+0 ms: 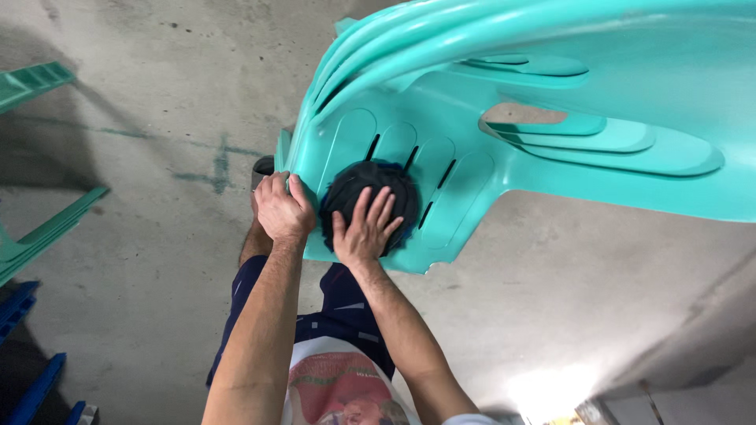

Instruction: The person wipes down several stacked plastic chairs with a cloth, cleaning the seat and the side edges of the frames.

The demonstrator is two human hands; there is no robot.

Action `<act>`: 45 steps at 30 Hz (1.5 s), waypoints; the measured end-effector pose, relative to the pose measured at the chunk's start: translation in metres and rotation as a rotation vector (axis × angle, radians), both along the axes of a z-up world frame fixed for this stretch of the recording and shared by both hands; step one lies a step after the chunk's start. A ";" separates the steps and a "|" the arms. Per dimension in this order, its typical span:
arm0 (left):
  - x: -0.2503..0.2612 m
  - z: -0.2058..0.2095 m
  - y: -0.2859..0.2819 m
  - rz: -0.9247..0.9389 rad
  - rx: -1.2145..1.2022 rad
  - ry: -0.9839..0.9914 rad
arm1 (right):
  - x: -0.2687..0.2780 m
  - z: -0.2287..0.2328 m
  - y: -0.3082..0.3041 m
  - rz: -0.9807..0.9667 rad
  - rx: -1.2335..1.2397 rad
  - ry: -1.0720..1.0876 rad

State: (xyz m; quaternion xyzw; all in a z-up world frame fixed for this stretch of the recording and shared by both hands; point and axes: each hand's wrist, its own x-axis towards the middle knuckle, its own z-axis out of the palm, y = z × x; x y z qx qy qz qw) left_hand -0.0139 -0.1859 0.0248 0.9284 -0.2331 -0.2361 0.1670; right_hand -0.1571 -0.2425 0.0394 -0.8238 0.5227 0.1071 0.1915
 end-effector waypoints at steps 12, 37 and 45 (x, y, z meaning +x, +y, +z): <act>0.004 0.000 0.002 0.032 0.005 0.065 | 0.050 -0.030 -0.041 -0.135 -0.139 -0.061; 0.001 -0.003 0.005 0.061 0.028 0.076 | 0.006 -0.018 -0.019 0.177 -0.083 -0.181; -0.002 -0.003 0.003 0.082 0.046 0.064 | -0.087 0.002 -0.126 0.104 -0.101 0.265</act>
